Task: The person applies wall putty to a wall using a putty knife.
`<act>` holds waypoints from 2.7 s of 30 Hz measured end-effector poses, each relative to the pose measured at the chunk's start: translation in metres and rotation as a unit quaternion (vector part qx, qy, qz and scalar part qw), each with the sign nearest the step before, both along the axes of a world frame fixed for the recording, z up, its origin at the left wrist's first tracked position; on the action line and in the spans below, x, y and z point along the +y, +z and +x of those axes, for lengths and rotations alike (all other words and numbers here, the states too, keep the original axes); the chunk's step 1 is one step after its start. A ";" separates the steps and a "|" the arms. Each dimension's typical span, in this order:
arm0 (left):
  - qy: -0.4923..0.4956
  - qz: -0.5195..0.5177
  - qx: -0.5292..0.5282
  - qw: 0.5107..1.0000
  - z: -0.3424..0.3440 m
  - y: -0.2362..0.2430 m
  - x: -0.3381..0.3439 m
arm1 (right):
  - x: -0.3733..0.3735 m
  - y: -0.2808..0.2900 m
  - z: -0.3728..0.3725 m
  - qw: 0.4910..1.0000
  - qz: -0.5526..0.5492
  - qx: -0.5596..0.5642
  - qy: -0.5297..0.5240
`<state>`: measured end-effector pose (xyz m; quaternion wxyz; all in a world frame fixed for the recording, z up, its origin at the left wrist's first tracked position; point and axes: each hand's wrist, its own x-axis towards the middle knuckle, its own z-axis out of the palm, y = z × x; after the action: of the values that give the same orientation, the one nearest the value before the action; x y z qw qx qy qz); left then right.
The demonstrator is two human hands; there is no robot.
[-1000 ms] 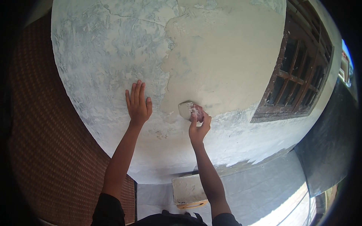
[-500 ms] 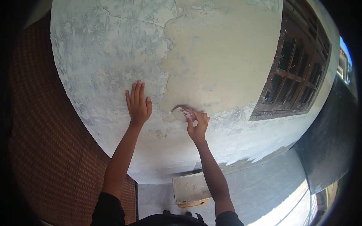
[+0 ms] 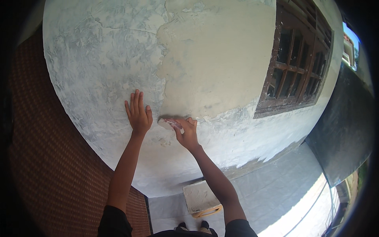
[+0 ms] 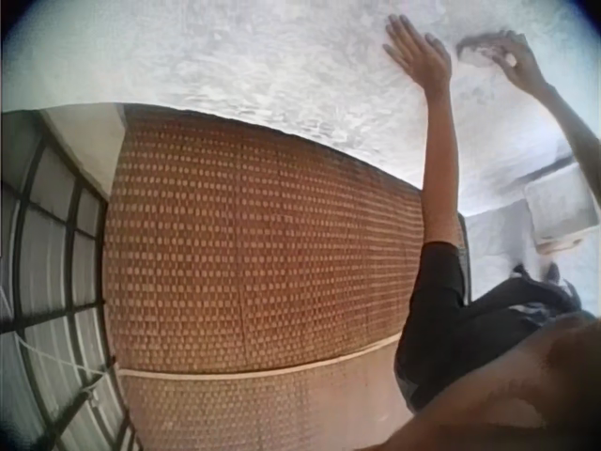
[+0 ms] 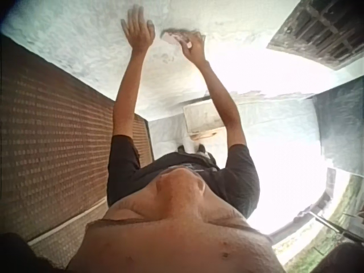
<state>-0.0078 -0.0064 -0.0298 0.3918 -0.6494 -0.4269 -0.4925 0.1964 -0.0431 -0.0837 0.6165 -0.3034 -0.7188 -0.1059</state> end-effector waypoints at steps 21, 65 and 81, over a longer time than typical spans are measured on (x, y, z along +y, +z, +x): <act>-0.043 -0.195 -0.126 0.972 0.061 -0.105 -0.084 | -0.013 -0.111 0.170 0.819 -0.195 0.510 0.176; -0.032 -0.636 -0.382 0.670 0.148 -0.687 -0.335 | -0.201 -0.573 0.204 0.785 -0.496 -0.370 0.028; -0.044 -0.644 -0.418 0.640 0.148 -0.707 -0.345 | -0.197 -0.568 0.203 0.751 -0.510 -0.416 0.048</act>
<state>0.1405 -0.3515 -0.7372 -0.3673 -0.4807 -0.7251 -0.3290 0.3993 -0.2399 -0.6514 0.0143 -0.4638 -0.8652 0.1899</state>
